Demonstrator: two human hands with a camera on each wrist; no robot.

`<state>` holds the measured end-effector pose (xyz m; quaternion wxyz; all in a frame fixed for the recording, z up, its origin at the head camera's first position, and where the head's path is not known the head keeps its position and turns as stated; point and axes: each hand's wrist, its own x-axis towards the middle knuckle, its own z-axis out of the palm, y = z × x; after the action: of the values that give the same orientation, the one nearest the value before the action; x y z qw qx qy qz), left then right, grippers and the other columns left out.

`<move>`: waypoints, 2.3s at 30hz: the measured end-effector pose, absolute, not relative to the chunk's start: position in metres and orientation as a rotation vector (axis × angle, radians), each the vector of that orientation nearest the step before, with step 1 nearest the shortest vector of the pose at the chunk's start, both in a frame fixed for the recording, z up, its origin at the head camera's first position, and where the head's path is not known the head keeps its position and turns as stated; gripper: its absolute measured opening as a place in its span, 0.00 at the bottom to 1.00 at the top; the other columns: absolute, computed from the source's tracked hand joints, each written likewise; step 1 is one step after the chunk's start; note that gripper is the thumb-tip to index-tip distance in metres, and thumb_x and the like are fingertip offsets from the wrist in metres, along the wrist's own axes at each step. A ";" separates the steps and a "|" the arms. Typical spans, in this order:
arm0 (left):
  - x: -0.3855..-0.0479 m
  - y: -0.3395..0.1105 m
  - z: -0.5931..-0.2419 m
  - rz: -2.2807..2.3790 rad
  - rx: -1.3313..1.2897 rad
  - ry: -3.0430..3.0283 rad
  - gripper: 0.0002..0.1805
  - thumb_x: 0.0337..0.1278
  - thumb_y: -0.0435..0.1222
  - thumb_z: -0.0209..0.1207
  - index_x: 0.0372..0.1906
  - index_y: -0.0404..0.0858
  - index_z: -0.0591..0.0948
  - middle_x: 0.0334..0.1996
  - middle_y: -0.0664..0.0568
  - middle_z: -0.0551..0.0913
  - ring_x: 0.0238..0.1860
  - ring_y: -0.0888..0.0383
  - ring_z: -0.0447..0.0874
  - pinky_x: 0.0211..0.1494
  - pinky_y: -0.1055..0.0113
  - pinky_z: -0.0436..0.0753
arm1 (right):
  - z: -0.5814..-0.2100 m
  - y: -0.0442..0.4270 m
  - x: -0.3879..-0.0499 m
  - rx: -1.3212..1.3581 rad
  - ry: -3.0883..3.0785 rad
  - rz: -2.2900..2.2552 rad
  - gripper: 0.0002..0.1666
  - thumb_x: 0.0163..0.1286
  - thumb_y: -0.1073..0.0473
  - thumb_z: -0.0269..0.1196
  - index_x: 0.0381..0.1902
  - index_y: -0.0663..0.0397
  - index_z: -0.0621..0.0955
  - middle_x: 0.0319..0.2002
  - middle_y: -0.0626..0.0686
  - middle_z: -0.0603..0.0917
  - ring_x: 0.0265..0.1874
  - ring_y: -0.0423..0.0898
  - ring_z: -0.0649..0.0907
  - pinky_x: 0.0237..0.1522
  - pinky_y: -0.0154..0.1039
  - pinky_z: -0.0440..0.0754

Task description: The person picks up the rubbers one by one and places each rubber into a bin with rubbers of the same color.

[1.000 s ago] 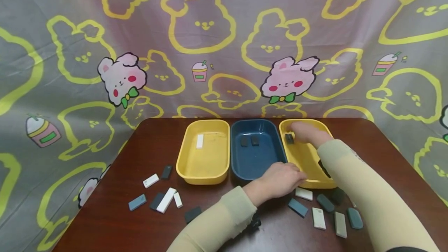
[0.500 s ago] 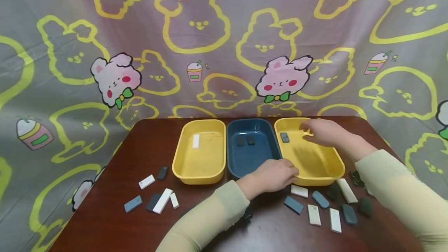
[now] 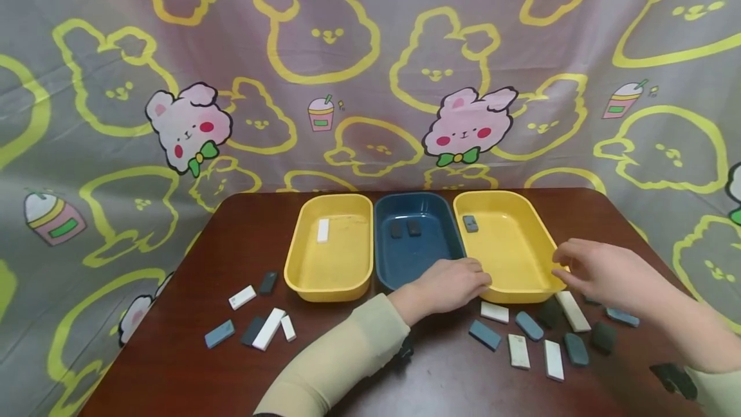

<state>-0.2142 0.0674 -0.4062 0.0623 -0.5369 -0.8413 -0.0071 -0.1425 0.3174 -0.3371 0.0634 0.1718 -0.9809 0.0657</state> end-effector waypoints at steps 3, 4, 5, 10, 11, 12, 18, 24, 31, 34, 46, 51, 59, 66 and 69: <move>-0.215 0.068 -0.407 -0.023 -1.626 -2.535 0.11 0.73 0.44 0.50 0.48 0.52 0.82 0.41 0.62 0.79 0.45 0.67 0.74 0.44 0.77 0.74 | -0.346 0.314 -0.124 0.562 -2.936 0.197 0.12 0.52 0.57 0.75 0.30 0.41 0.81 0.24 0.34 0.74 0.23 0.34 0.73 0.22 0.37 0.73; -0.216 0.069 -0.407 -0.026 -1.627 -2.533 0.11 0.73 0.44 0.50 0.48 0.52 0.83 0.40 0.62 0.79 0.44 0.67 0.74 0.44 0.77 0.74 | -0.350 0.313 -0.119 0.581 -2.936 0.191 0.13 0.51 0.57 0.76 0.29 0.39 0.80 0.24 0.33 0.74 0.22 0.33 0.73 0.22 0.37 0.73; -0.216 0.069 -0.406 -0.028 -1.628 -2.532 0.11 0.72 0.44 0.50 0.48 0.52 0.83 0.40 0.62 0.79 0.43 0.67 0.73 0.43 0.78 0.74 | -0.354 0.310 -0.114 0.606 -2.935 0.191 0.14 0.50 0.57 0.76 0.30 0.38 0.81 0.25 0.31 0.74 0.23 0.32 0.73 0.23 0.36 0.74; -0.216 0.070 -0.404 -0.036 -1.624 -2.549 0.10 0.72 0.44 0.51 0.46 0.53 0.83 0.36 0.63 0.77 0.39 0.67 0.72 0.40 0.78 0.73 | -0.373 0.301 -0.102 0.791 -2.988 0.267 0.17 0.51 0.58 0.75 0.36 0.36 0.81 0.30 0.29 0.76 0.25 0.29 0.73 0.24 0.34 0.75; -0.216 0.071 -0.404 -0.037 -1.623 -2.553 0.10 0.72 0.45 0.51 0.46 0.53 0.83 0.36 0.63 0.76 0.39 0.67 0.72 0.39 0.78 0.73 | -0.377 0.300 -0.101 0.814 -3.014 0.286 0.17 0.52 0.60 0.75 0.37 0.37 0.81 0.31 0.30 0.76 0.25 0.28 0.72 0.24 0.34 0.74; -0.216 0.071 -0.403 -0.040 -1.621 -2.559 0.10 0.72 0.45 0.51 0.46 0.53 0.83 0.35 0.63 0.76 0.38 0.67 0.72 0.39 0.78 0.73 | -0.381 0.299 -0.101 0.831 -3.037 0.293 0.17 0.54 0.61 0.73 0.39 0.38 0.81 0.33 0.32 0.77 0.26 0.29 0.72 0.24 0.33 0.74; -0.214 0.073 -0.403 -0.053 -1.611 -2.599 0.10 0.72 0.45 0.51 0.45 0.53 0.83 0.32 0.63 0.73 0.35 0.67 0.71 0.36 0.78 0.72 | -0.403 0.295 -0.102 0.850 -3.040 0.113 0.24 0.54 0.70 0.69 0.48 0.47 0.83 0.45 0.44 0.82 0.38 0.42 0.82 0.25 0.34 0.76; -0.212 0.073 -0.403 -0.039 -1.593 -2.612 0.11 0.72 0.46 0.51 0.46 0.54 0.83 0.33 0.63 0.73 0.35 0.67 0.70 0.36 0.77 0.73 | -0.414 0.296 -0.108 0.932 -2.982 0.102 0.29 0.50 0.75 0.70 0.50 0.50 0.83 0.48 0.48 0.82 0.39 0.44 0.82 0.25 0.35 0.75; -0.214 0.072 -0.404 -0.061 -1.601 -2.626 0.11 0.72 0.46 0.51 0.47 0.54 0.83 0.34 0.64 0.74 0.36 0.67 0.71 0.36 0.78 0.72 | -0.422 0.297 -0.115 0.992 -2.974 0.088 0.23 0.52 0.73 0.69 0.45 0.49 0.84 0.43 0.43 0.81 0.40 0.42 0.82 0.33 0.40 0.81; -0.215 0.072 -0.404 -0.063 -1.600 -2.634 0.11 0.72 0.46 0.51 0.48 0.54 0.83 0.34 0.64 0.74 0.36 0.67 0.71 0.37 0.78 0.72 | -0.422 0.296 -0.118 0.972 -2.999 0.112 0.21 0.52 0.72 0.70 0.43 0.47 0.84 0.41 0.41 0.81 0.37 0.39 0.81 0.32 0.39 0.81; -0.215 0.073 -0.405 -0.063 -1.611 -2.639 0.11 0.72 0.47 0.50 0.48 0.54 0.82 0.34 0.64 0.74 0.37 0.68 0.71 0.38 0.78 0.71 | -0.419 0.291 -0.124 0.921 -3.120 0.228 0.22 0.49 0.77 0.68 0.40 0.51 0.82 0.35 0.41 0.78 0.28 0.33 0.74 0.26 0.34 0.75; -0.215 0.072 -0.403 -0.053 -1.609 -2.640 0.11 0.73 0.47 0.50 0.47 0.54 0.82 0.33 0.64 0.74 0.36 0.68 0.71 0.37 0.78 0.72 | -0.420 0.290 -0.125 0.911 -3.135 0.265 0.21 0.48 0.74 0.72 0.39 0.50 0.82 0.33 0.40 0.76 0.26 0.32 0.72 0.26 0.34 0.74; -0.214 0.072 -0.403 -0.083 -1.618 -2.661 0.11 0.73 0.46 0.50 0.48 0.53 0.82 0.36 0.64 0.75 0.38 0.67 0.71 0.40 0.78 0.72 | -0.420 0.287 -0.126 0.912 -3.101 0.289 0.22 0.46 0.72 0.74 0.37 0.47 0.80 0.31 0.38 0.75 0.24 0.32 0.70 0.24 0.34 0.73; -0.215 0.072 -0.402 -0.091 -1.616 -2.688 0.12 0.73 0.47 0.49 0.49 0.54 0.82 0.38 0.64 0.76 0.38 0.68 0.71 0.40 0.78 0.72 | -0.418 0.288 -0.128 0.850 -3.184 0.364 0.25 0.44 0.71 0.74 0.40 0.50 0.80 0.34 0.40 0.76 0.24 0.33 0.70 0.24 0.34 0.73; -0.215 0.072 -0.402 -0.101 -1.621 -2.690 0.12 0.73 0.46 0.49 0.49 0.54 0.82 0.37 0.64 0.75 0.37 0.68 0.71 0.39 0.78 0.72 | -0.417 0.289 -0.127 0.855 -3.202 0.418 0.25 0.45 0.70 0.74 0.41 0.50 0.80 0.35 0.39 0.75 0.24 0.34 0.69 0.24 0.34 0.72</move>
<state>-0.2148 0.0721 -0.4024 -0.0004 -0.5159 -0.8560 -0.0321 -0.1266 0.2890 -0.4166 -0.0994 0.2547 -0.9538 0.1244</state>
